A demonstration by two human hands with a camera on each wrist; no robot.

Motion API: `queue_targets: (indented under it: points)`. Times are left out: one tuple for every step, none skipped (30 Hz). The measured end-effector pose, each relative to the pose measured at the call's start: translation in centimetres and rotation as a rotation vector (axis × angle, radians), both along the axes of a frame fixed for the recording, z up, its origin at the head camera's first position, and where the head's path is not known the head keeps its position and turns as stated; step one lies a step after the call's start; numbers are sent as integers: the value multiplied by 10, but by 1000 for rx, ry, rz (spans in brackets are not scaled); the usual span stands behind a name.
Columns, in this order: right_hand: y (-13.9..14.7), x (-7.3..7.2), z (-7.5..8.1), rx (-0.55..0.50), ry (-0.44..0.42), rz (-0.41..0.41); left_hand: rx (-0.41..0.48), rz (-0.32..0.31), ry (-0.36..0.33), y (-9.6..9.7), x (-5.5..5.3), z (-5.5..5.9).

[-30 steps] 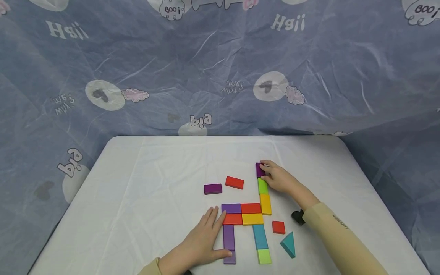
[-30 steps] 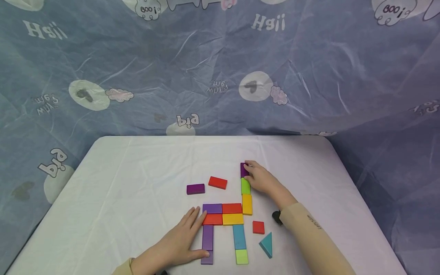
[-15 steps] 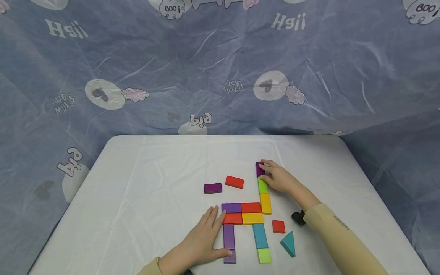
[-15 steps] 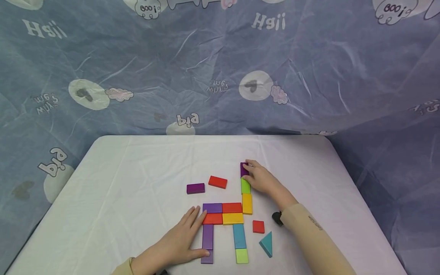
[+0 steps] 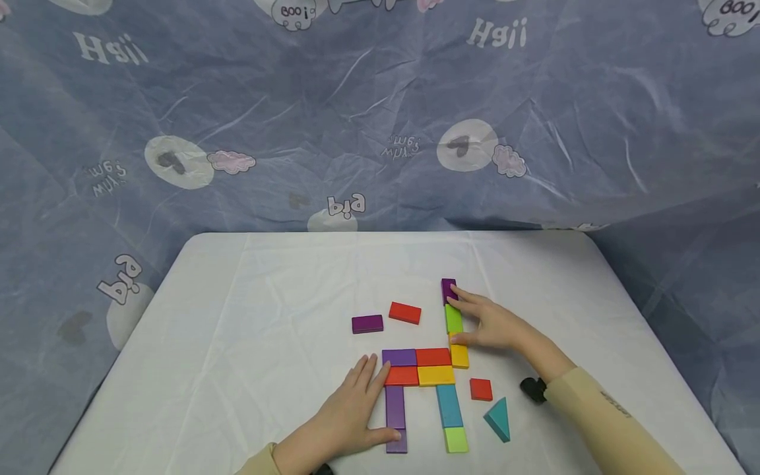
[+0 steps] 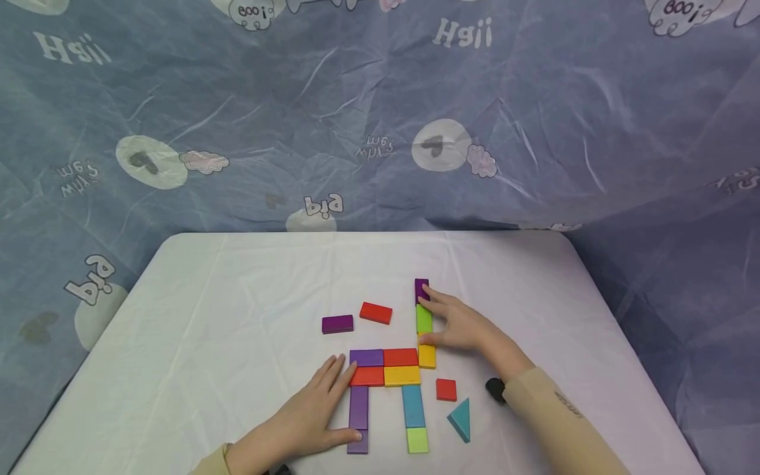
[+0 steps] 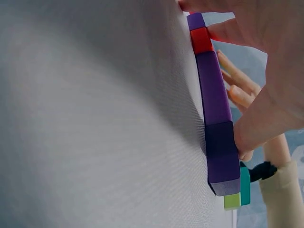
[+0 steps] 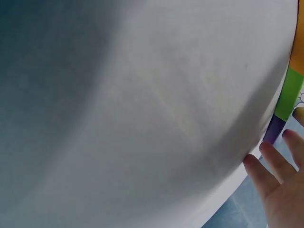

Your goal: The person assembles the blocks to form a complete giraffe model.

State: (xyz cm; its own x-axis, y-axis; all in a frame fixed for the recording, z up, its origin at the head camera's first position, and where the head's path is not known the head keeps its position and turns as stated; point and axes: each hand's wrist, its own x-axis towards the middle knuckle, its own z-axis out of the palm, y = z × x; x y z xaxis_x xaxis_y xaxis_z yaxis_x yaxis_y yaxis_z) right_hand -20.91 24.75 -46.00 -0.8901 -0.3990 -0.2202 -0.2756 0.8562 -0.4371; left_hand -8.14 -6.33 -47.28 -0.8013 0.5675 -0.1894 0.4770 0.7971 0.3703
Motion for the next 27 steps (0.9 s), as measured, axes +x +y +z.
queue_targets:
  points:
    - [1, 1, 0, -3, -6, 7, 3, -1, 2, 0, 0, 0]
    - [2, 2, 1, -9, -12, 14, 7, -2, 4, 0, 0, 0]
    - [3, 2, 2, -16, -23, 17, 9, -3, 5, 0, 0, 0]
    - [4, 3, 2, -21, -35, 20, 11, -3, 3, 0, 0, -1]
    - [5, 3, 2, -25, -43, 27, 12, -3, 2, 0, 0, 0]
    - [6, 4, 2, -29, -51, 35, 9, -3, -1, 0, 0, -1]
    - [7, 5, 2, -32, -59, 38, 4, -2, -4, 0, 0, -1]
    - [7, 5, 1, -33, -67, 38, 1, -1, -7, 0, 0, -1]
    - [8, 5, 1, -32, -74, 39, -4, 1, -10, 1, 0, -1]
    - [8, 5, 0, -31, -73, 42, -6, 2, -11, 1, 0, -1]
    - [8, 4, 0, -31, -71, 45, -9, 3, -12, 1, -1, 0]
    - [8, 4, -1, -32, -70, 45, -11, 5, -14, 1, -1, 0]
    - [8, 4, 0, -34, -69, 45, -12, 7, -15, 1, -1, 0]
    - [8, 4, 0, -35, -66, 48, -11, 9, -17, 1, -1, 0]
    - [8, 4, 1, -38, -64, 49, -11, 11, -19, 1, -1, 0]
    - [8, 4, 1, -41, -63, 50, -12, 13, -22, 1, -1, 0]
    - [8, 4, 2, -44, -63, 51, -12, 15, -25, 1, 0, 0]
    - [8, 5, 3, -47, -63, 53, -12, 16, -27, 1, 0, 0]
    - [8, 5, 3, -49, -60, 56, -12, 16, -26, 1, 0, 0]
    - [8, 5, 3, -50, -60, 54, -11, 15, -26, 1, 0, 0]
    - [9, 5, 3, -52, -59, 54, -11, 16, -27, 1, 0, 0]
    - [9, 5, 3, -53, -55, 56, -11, 16, -27, 1, 0, 0]
    - [9, 5, 3, -52, -52, 57, -10, 16, -27, 1, 0, 0]
    - [9, 5, 2, -54, -50, 58, -9, 16, -29, 1, 0, 0]
    - [9, 5, 2, -56, -50, 56, -9, 17, -32, 1, 0, 0]
    - [9, 5, 1, -58, -50, 55, -10, 18, -36, 1, 0, 0]
    - [9, 5, 1, -59, -53, 50, -9, 20, -41, 1, 0, 1]
